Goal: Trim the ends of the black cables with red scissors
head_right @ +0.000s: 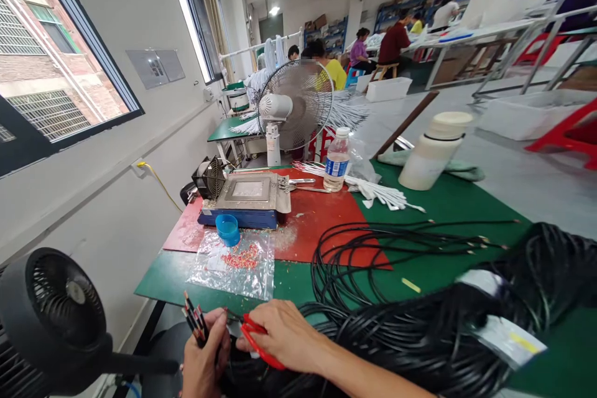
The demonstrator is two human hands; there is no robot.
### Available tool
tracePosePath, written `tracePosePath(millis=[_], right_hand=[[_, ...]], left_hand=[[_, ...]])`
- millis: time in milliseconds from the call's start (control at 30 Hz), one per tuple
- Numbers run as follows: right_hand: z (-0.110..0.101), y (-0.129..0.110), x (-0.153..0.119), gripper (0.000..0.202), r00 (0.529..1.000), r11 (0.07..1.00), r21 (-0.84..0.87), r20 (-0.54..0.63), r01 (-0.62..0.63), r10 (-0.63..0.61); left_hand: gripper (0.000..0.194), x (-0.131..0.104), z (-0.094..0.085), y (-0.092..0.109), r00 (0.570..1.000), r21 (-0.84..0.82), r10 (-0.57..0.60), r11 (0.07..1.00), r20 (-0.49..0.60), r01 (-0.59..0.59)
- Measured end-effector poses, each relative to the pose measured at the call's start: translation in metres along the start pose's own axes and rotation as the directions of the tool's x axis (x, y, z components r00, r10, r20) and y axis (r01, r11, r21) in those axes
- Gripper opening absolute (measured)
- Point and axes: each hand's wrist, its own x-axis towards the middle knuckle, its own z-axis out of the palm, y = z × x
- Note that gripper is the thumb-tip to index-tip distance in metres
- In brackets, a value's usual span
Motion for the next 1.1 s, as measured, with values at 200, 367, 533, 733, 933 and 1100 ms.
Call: tracePosePath(millis=[200,367,533,733,933,1100], right_hand=[[0.002,0.008,0.002,0.041,0.994,0.993,-0.091,-0.091,-0.075,0.067],[0.007,0.013,0.003,0.040,0.987,0.993,-0.077,-0.142,-0.091,0.080],[0.005,0.009,0.010,0.042,0.981,0.878,0.452,-0.033,-0.156,0.191],[0.005,-0.005,0.023,0.044,0.979,0.521,0.834,0.107,-0.183,0.173],[0.011,-0.012,0.023,0.046,0.982,0.454,0.873,0.130,-0.178,0.137],[0.015,-0.014,0.017,0.043,0.983,0.445,0.879,0.123,-0.171,0.135]], left_hand=[[0.050,0.007,0.005,0.000,0.999,0.049,0.009,0.999,0.035,-0.011],[0.052,0.010,0.007,-0.001,0.998,0.040,0.001,0.999,0.066,-0.004],[0.052,0.002,0.005,0.002,0.990,0.042,0.035,0.998,0.134,-0.041],[0.048,-0.009,-0.002,0.005,0.964,0.066,0.062,0.994,0.257,-0.082],[0.039,-0.010,-0.006,0.003,0.957,0.088,0.091,0.989,0.276,-0.119],[0.036,-0.010,-0.006,-0.001,0.958,0.086,0.090,0.989,0.273,-0.117]])
